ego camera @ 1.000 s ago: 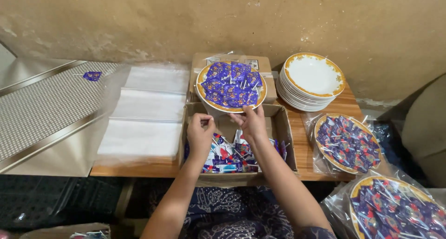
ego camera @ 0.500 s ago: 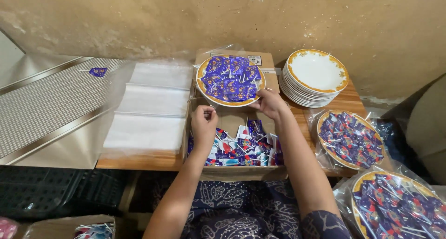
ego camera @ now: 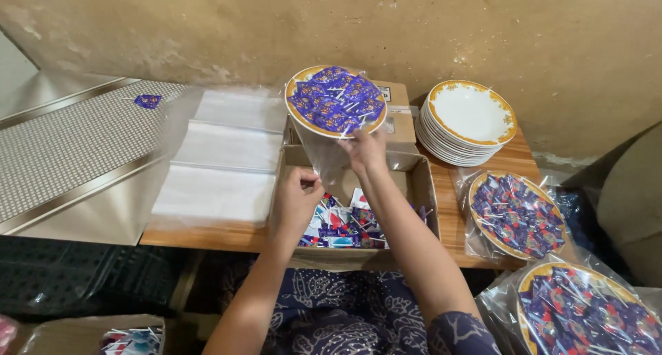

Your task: Arranging small food packets into a cardboard box and onto decorative plates, then placing the plates into plastic sleeves.

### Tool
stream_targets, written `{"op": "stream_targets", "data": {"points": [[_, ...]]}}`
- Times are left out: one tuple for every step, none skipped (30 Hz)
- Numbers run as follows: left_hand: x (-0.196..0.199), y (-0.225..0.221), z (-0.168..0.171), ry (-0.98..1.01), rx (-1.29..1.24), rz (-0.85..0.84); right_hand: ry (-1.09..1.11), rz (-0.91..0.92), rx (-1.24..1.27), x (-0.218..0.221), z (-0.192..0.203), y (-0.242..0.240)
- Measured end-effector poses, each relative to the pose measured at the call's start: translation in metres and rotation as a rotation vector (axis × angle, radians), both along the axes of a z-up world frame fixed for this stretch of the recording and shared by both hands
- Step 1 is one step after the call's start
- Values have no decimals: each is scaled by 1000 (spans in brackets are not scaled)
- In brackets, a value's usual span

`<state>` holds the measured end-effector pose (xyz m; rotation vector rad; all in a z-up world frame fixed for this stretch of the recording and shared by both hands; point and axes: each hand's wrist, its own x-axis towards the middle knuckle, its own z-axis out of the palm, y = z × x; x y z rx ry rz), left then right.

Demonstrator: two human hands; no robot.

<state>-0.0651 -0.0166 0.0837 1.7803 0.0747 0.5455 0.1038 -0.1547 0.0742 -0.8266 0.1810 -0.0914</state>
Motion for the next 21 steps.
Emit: {"op": "stream_targets", "data": {"points": [[-1, 5, -8, -3, 2, 3, -3, 3, 2, 7, -7, 2], [-2, 9, -16, 4, -65, -15, -2, -27, -20, 15, -14, 3], [-2, 13, -23, 9, -129, -36, -2, -61, -40, 23, -20, 4], [-3, 19, -32, 5, -125, -37, -6, -62, -36, 20, -16, 6], [-3, 25, -41, 24, -173, -57, 12, -97, -53, 18, -12, 8], [-3, 30, -50, 43, -222, -77, 31, -131, -70, 15, -9, 9], [-11, 31, -42, 46, -217, -82, 33, -136, -66, 10, -3, 11], [-19, 32, -35, 70, -210, -82, 33, -153, -73, 5, 3, 13], [-26, 33, -27, 93, -203, -79, 32, -168, -80, 1, 10, 15], [-24, 36, -34, 94, -200, -82, 33, -170, -77, 3, 2, 12], [-23, 38, -41, 88, -210, -85, -2, -157, -24, 5, -6, 8], [-22, 41, -48, 81, -219, -89, -37, -143, 30, 7, -14, 5], [-23, 42, -44, 84, -218, -87, -34, -142, 31, -5, -5, 4], [-23, 43, -40, 118, -147, -90, -44, -71, 37, -18, 4, 4], [-24, 44, -35, 150, -77, -94, -55, -1, 41, -31, 14, 3], [-13, 46, -42, 151, -77, -95, -55, -1, 41, -40, 2, 1], [-2, 46, -50, 165, -222, -159, -20, 145, -71, -49, -10, -4], [9, 46, -58, 178, -366, -224, 16, 291, -183, -58, -22, -8], [9, 42, -38, 176, -370, -228, 15, 288, -187, -87, 8, -14], [9, 38, -19, 227, -488, -258, -145, 565, -585, -117, 39, -19], [9, 34, 0, 284, -603, -291, -305, 834, -981, -149, 68, -24]]}}
